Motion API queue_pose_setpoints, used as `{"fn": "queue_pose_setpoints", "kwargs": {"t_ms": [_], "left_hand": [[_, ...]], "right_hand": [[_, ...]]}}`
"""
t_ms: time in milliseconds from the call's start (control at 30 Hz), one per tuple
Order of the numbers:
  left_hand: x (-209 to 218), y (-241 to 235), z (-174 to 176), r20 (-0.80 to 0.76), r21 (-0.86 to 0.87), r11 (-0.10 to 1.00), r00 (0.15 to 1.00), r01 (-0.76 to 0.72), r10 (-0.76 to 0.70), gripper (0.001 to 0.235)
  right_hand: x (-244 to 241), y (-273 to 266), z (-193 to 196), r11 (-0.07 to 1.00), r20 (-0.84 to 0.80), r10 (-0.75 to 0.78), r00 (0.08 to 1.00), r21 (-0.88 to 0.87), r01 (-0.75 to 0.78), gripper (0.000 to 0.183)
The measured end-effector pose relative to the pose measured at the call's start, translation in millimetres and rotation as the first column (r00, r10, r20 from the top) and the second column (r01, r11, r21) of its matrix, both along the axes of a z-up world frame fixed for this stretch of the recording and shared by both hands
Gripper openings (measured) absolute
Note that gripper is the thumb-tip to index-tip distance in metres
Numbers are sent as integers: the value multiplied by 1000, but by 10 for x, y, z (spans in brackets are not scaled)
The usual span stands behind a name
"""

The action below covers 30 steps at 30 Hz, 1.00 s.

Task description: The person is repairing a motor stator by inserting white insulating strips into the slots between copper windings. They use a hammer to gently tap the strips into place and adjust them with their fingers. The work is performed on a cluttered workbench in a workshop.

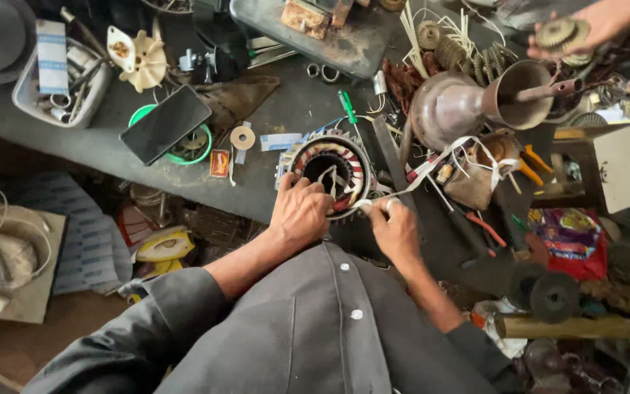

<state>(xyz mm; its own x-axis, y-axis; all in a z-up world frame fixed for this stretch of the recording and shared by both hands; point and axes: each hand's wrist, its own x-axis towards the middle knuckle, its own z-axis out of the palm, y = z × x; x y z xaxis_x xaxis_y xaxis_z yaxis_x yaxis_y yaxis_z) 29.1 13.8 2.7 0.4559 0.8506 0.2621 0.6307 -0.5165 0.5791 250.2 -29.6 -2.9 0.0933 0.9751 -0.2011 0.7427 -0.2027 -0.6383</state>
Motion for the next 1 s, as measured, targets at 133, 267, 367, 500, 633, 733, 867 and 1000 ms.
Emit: {"fn": "queue_pose_setpoints", "kwargs": {"t_ms": [133,267,367,500,633,733,867,1000], "left_hand": [[75,-56,10,-113,-123,992,993,-42,28,8],[105,-95,47,-89,-114,989,993,-92,82,6],[139,-137,47,-80,-130,984,991,-120,110,7],[145,-97,26,-105,-115,986,989,-119,107,8],[110,-110,36,-95,-146,983,991,-110,97,6],[109,-51,70,-79,-134,988,994,-83,73,8],[83,-61,86,-82,-126,987,993,-98,89,7],[66,-41,105,-57,-150,986,996,-77,69,8]], "right_hand": [[102,0,348,978,-97,171,980,140,-157,22],[40,-41,701,853,-336,509,793,326,-409,14],[-11,-49,679,952,-248,237,939,254,-173,17],[-94,62,333,924,-473,-307,826,-357,139,40],[-215,-34,103,887,-550,-441,709,-388,251,34],[-228,-87,85,936,-544,-339,767,-279,216,30],[-113,-241,38,940,-649,-326,688,-302,161,32],[-13,-238,129,819,-577,-499,647,-558,133,45]]}}
